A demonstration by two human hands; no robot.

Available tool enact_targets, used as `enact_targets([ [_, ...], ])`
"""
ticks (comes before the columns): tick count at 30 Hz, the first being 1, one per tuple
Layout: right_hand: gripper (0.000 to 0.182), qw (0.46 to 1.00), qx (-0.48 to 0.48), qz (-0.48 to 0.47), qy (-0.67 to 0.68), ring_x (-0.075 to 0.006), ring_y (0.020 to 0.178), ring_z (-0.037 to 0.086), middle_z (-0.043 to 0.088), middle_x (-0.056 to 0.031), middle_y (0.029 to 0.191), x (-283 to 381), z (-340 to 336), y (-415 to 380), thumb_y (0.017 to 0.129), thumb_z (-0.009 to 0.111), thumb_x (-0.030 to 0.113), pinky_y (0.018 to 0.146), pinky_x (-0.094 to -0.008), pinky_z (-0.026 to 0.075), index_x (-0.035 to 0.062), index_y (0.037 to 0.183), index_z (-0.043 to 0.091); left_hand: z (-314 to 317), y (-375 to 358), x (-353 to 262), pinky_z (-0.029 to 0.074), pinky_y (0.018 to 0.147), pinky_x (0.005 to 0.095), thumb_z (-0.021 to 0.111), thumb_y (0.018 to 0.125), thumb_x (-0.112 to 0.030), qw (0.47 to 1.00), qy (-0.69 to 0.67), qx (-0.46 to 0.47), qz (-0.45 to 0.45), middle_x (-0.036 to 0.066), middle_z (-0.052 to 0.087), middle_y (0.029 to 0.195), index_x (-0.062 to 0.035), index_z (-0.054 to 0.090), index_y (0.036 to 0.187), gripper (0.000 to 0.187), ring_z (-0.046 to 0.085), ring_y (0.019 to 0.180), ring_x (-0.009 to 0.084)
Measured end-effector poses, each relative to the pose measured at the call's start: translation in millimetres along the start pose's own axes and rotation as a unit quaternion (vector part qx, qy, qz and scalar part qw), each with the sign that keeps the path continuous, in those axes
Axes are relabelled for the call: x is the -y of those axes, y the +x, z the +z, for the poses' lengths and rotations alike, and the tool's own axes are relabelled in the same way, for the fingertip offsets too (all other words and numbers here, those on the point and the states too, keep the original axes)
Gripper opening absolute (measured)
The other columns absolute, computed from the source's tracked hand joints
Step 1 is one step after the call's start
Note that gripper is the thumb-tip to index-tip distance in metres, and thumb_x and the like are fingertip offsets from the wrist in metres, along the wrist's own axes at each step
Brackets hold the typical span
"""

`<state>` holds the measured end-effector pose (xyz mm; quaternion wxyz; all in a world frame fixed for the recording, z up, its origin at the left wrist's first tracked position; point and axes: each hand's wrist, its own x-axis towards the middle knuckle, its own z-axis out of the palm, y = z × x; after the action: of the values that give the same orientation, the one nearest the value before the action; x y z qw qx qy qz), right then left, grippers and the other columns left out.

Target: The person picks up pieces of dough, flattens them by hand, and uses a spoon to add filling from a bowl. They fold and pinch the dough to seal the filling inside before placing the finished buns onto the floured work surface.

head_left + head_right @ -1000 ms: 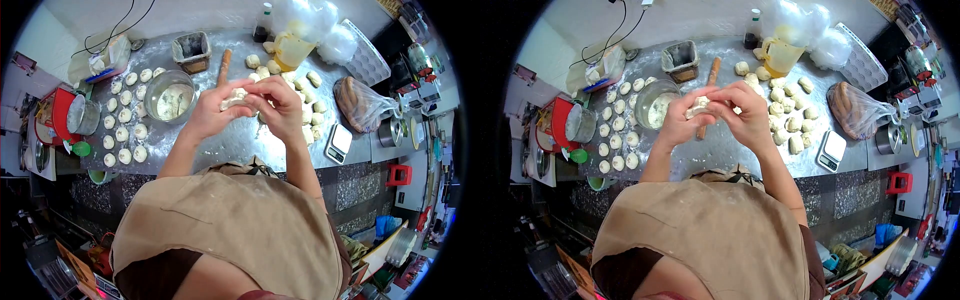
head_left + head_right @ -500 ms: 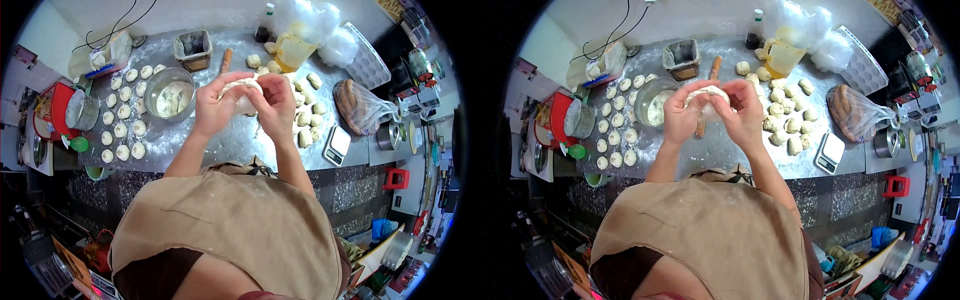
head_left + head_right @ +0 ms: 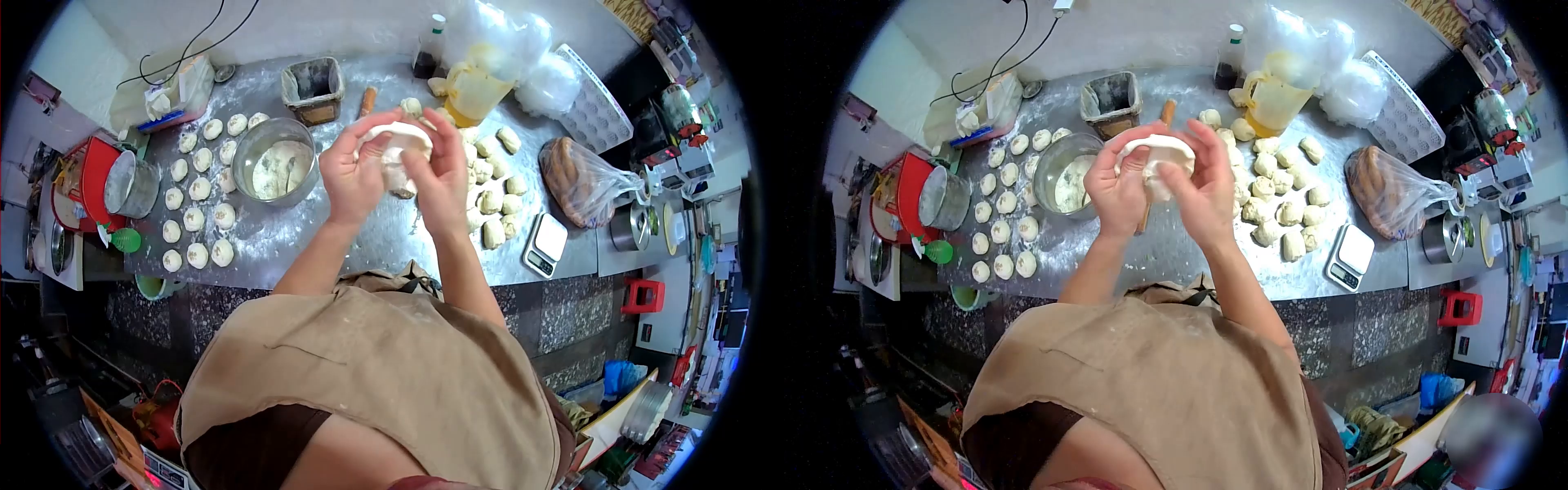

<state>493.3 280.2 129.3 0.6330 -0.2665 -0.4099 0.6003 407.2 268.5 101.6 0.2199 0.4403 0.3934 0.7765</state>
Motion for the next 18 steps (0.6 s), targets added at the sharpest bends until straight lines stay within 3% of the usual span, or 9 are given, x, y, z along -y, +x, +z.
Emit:
enact_targets([
  [4, 0.021, 0.975, 0.148, 0.007, -0.168, -0.0133, 0.08, 0.062, 0.065, -0.0058, 0.088, -14.5, -32.3, 13.4, 0.078, 0.065, 0.0, 0.07, -0.0254, 0.049, -0.0001, 0.099, 0.063, -0.4, -1.3, -1.1, 0.046, 0.086, 0.0289, 0.055, 0.087, -0.003, 0.998, -0.021, 0.037, 0.043, 0.011, 0.062, 0.105, 0.0008, 0.059, 0.105, 0.019, 0.058, 0.097, 0.0167],
  [5, 0.021, 0.975, 0.147, 0.007, -0.168, -0.0133, 0.08, 0.062, 0.065, -0.0058, 0.088, -12.7, -36.5, 17.0, 0.078, 0.065, 0.0, 0.07, -0.0254, 0.049, -0.0001, 0.099, 0.063, 6.5, -0.7, -14.5, 0.047, 0.083, 0.028, 0.057, 0.085, -0.002, 0.997, -0.076, -0.014, -0.022, 0.009, 0.064, 0.101, 0.0005, 0.06, 0.104, 0.019, 0.059, 0.094, 0.0155],
  [7, 0.021, 0.901, 0.185, -0.138, -0.367, -0.0148, 0.081, 0.062, 0.065, -0.0067, 0.089, -2.3, -37.1, 20.9, 0.079, 0.064, 0.0, 0.071, -0.0263, 0.05, -0.0009, 0.1, 0.063, -0.7, 4.1, -16.4, 0.048, 0.081, 0.0271, 0.058, 0.084, -0.001, 0.986, -0.127, -0.063, -0.091, 0.007, 0.066, 0.097, 0.0003, 0.061, 0.102, 0.018, 0.06, 0.09, 0.0142],
  [8, 0.023, 0.885, 0.206, -0.154, -0.388, -0.0144, 0.079, 0.062, 0.066, -0.0063, 0.086, 2.7, -36.0, 22.9, 0.079, 0.064, -0.001, 0.07, -0.0267, 0.05, -0.0011, 0.102, 0.062, -22.1, 11.2, -5.9, 0.048, 0.081, 0.0269, 0.06, 0.082, 0.0, 0.989, -0.006, 0.071, -0.127, 0.007, 0.064, 0.101, 0.0002, 0.058, 0.105, 0.023, 0.059, 0.092, 0.0139],
  [9, 0.023, 0.885, 0.208, -0.151, -0.389, -0.0144, 0.079, 0.062, 0.066, -0.0063, 0.086, 2.2, -32.3, 20.7, 0.079, 0.064, -0.001, 0.07, -0.0267, 0.05, -0.0011, 0.102, 0.062, -32.0, 16.2, -4.5, 0.048, 0.081, 0.0267, 0.062, 0.081, 0.0, 0.96, 0.113, 0.201, -0.156, 0.006, 0.063, 0.105, 0.0, 0.056, 0.108, 0.028, 0.058, 0.094, 0.0137],
  [11, 0.024, 0.989, 0.092, -0.038, -0.105, -0.0142, 0.075, 0.062, 0.066, -0.0058, 0.084, -0.9, -17.9, 17.3, 0.079, 0.063, -0.001, 0.067, -0.0269, 0.05, -0.0001, 0.102, 0.062, -29.7, 15.9, -1.2, 0.048, 0.079, 0.0255, 0.065, 0.079, -0.001, 0.968, 0.111, 0.175, -0.141, 0.006, 0.063, 0.104, -0.0015, 0.056, 0.109, 0.031, 0.058, 0.092, 0.0121],
  [12, 0.023, 0.997, 0.027, 0.005, -0.078, -0.0127, 0.073, 0.061, 0.065, -0.0051, 0.082, 6.0, -11.0, 14.5, 0.079, 0.063, -0.001, 0.065, -0.0255, 0.05, 0.0001, 0.101, 0.063, -25.6, 15.1, -1.0, 0.049, 0.077, 0.0253, 0.066, 0.079, -0.002, 0.985, 0.047, 0.109, -0.127, 0.006, 0.064, 0.099, -0.0025, 0.059, 0.106, 0.029, 0.059, 0.089, 0.0118],
  [15, 0.02, 0.972, 0.127, 0.026, -0.197, -0.0115, 0.073, 0.06, 0.065, -0.0049, 0.082, -19.1, -41.3, 23.4, 0.08, 0.062, -0.001, 0.063, -0.0236, 0.048, -0.0002, 0.1, 0.063, -12.7, 11.1, -8.8, 0.05, 0.075, 0.0256, 0.065, 0.078, -0.001, 0.989, -0.002, 0.049, -0.139, 0.006, 0.066, 0.094, -0.0038, 0.063, 0.103, 0.025, 0.061, 0.087, 0.0115],
  [18, 0.017, 0.94, 0.141, -0.115, -0.29, -0.01, 0.073, 0.058, 0.063, -0.0023, 0.079, -28.8, -45.3, 24.2, 0.081, 0.059, -0.003, 0.062, -0.0236, 0.047, -0.0002, 0.098, 0.064, -24.3, 15.7, -7.3, 0.048, 0.081, 0.0266, 0.062, 0.08, 0.001, 0.972, 0.134, 0.126, -0.146, 0.009, 0.065, 0.099, -0.0024, 0.062, 0.105, 0.025, 0.06, 0.093, 0.0134],
])
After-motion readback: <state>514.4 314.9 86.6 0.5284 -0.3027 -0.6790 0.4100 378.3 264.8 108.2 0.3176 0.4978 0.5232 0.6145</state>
